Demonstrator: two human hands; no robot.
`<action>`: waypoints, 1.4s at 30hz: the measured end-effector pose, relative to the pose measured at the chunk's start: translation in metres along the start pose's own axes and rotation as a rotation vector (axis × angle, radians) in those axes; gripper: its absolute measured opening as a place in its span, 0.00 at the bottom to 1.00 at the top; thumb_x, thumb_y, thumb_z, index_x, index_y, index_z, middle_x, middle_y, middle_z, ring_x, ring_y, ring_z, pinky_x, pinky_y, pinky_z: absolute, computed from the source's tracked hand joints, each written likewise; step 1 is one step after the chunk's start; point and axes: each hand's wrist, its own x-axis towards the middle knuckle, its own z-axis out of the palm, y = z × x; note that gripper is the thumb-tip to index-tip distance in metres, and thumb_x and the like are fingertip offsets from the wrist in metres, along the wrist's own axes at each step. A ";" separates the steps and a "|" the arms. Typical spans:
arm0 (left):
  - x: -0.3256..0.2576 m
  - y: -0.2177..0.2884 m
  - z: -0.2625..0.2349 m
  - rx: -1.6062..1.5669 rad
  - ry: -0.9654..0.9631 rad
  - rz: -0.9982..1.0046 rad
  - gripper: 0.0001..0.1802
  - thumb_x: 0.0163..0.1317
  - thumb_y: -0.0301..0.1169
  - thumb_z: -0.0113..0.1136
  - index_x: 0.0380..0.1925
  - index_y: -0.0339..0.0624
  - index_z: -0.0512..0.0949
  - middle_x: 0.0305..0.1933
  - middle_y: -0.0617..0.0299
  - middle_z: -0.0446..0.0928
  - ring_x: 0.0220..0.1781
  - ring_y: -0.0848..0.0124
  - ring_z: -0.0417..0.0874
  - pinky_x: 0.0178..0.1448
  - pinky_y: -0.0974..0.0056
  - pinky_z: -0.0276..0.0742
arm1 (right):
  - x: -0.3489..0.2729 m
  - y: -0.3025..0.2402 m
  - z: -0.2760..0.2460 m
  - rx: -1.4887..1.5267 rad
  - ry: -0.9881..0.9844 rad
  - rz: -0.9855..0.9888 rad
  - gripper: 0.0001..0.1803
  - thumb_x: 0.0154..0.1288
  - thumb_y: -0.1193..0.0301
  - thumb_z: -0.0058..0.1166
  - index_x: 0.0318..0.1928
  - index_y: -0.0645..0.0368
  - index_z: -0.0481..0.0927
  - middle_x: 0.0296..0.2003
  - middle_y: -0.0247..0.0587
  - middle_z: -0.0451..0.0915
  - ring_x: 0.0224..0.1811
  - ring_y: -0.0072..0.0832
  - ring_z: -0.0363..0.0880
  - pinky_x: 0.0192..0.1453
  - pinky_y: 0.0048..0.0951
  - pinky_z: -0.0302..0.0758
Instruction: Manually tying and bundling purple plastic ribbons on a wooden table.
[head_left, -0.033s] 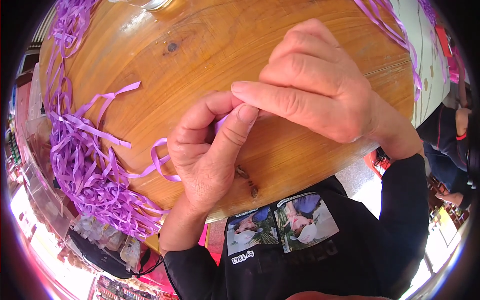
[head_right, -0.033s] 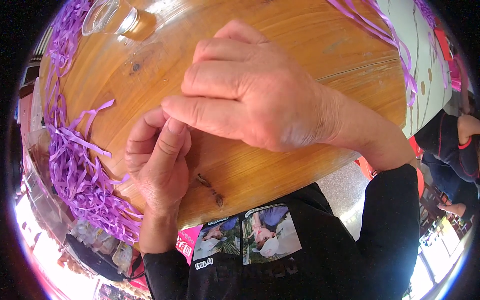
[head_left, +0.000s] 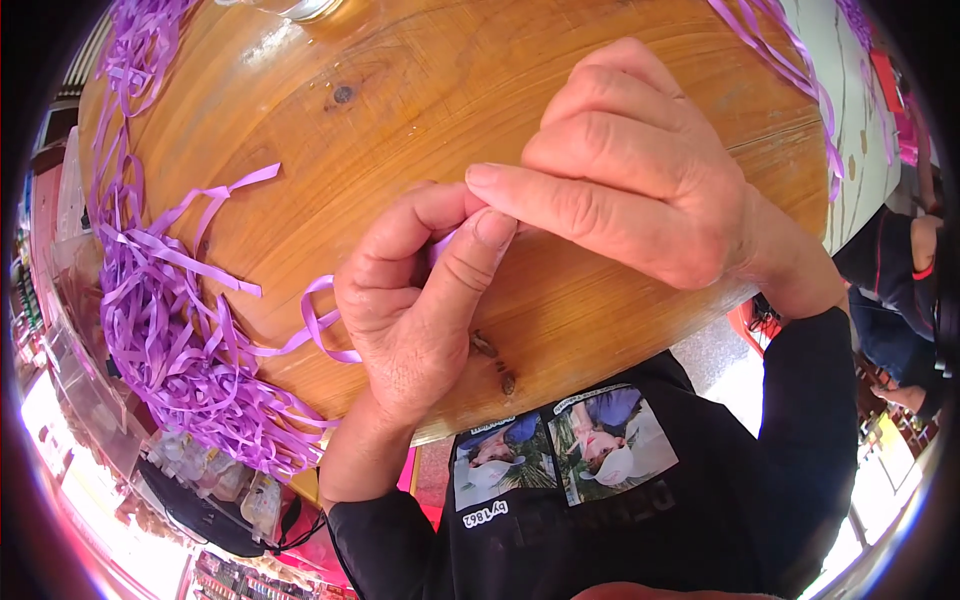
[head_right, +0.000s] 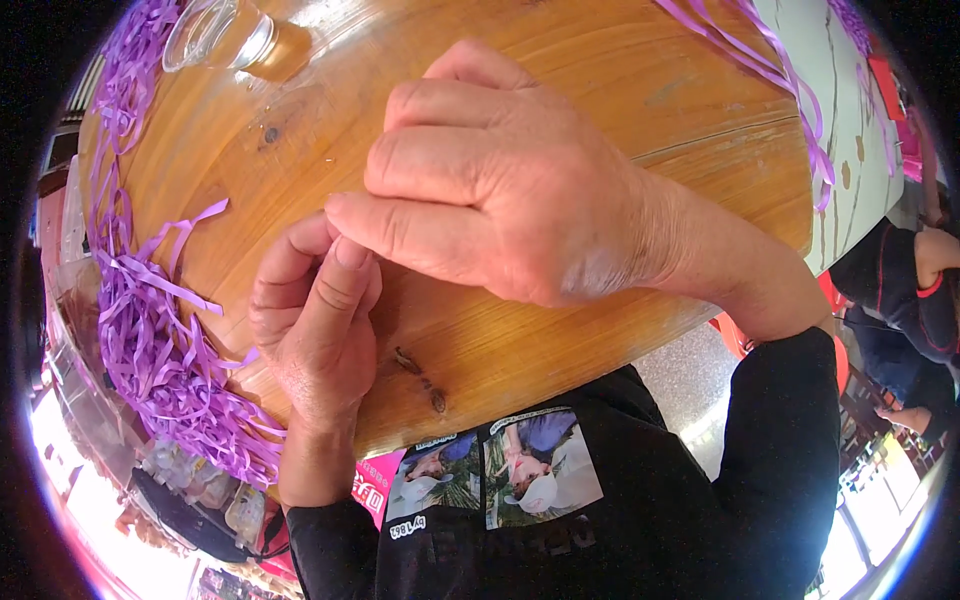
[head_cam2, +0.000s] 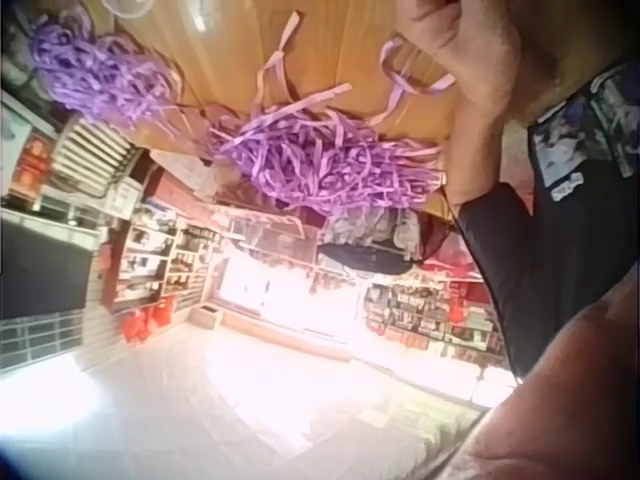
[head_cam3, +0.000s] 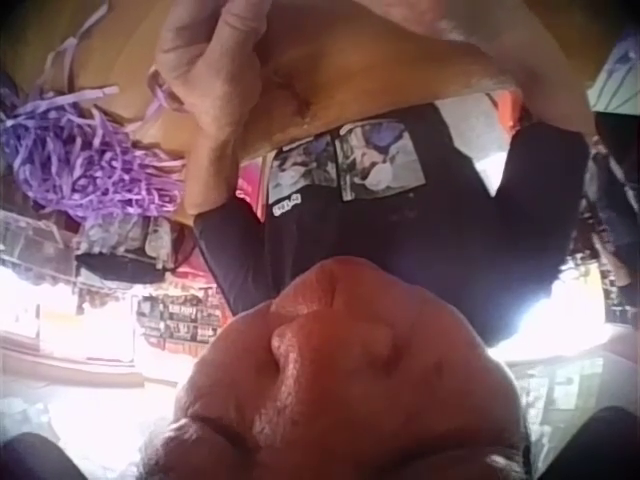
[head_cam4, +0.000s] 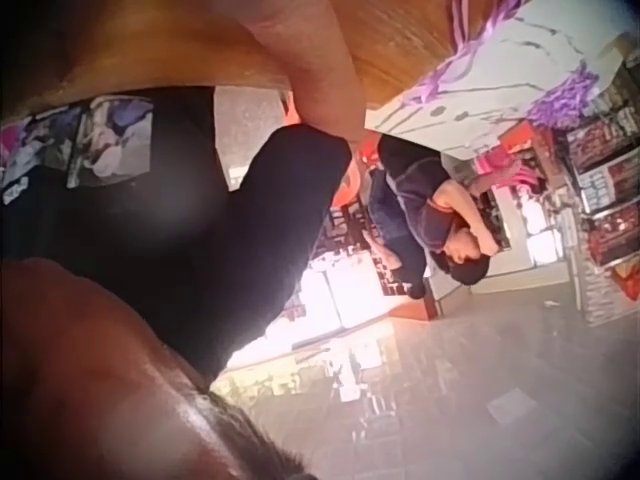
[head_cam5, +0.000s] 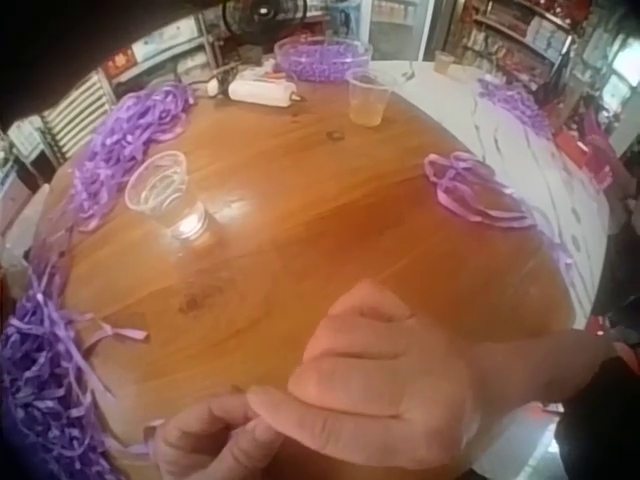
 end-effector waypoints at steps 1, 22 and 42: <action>0.000 0.000 0.000 0.045 0.002 0.010 0.06 0.58 0.21 0.60 0.36 0.33 0.78 0.27 0.70 0.72 0.28 0.84 0.68 0.32 0.78 0.63 | 0.000 0.000 0.000 -0.014 0.016 -0.041 0.22 0.36 0.70 0.62 0.38 0.62 0.82 0.26 0.34 0.75 0.27 0.29 0.72 0.33 0.29 0.66; 0.000 0.005 -0.014 0.292 0.084 0.127 0.02 0.59 0.22 0.59 0.32 0.35 0.77 0.23 0.74 0.66 0.25 0.86 0.61 0.28 0.78 0.54 | 0.000 0.019 -0.012 0.219 -0.057 0.192 0.21 0.45 0.70 0.66 0.43 0.62 0.80 0.29 0.39 0.76 0.28 0.31 0.73 0.34 0.28 0.68; -0.001 0.009 -0.010 0.405 0.037 0.217 0.02 0.58 0.21 0.59 0.31 0.34 0.77 0.24 0.73 0.67 0.26 0.86 0.63 0.29 0.80 0.56 | -0.003 0.009 -0.007 0.104 -0.024 0.034 0.09 0.47 0.73 0.65 0.29 0.61 0.79 0.25 0.35 0.73 0.27 0.31 0.70 0.36 0.31 0.65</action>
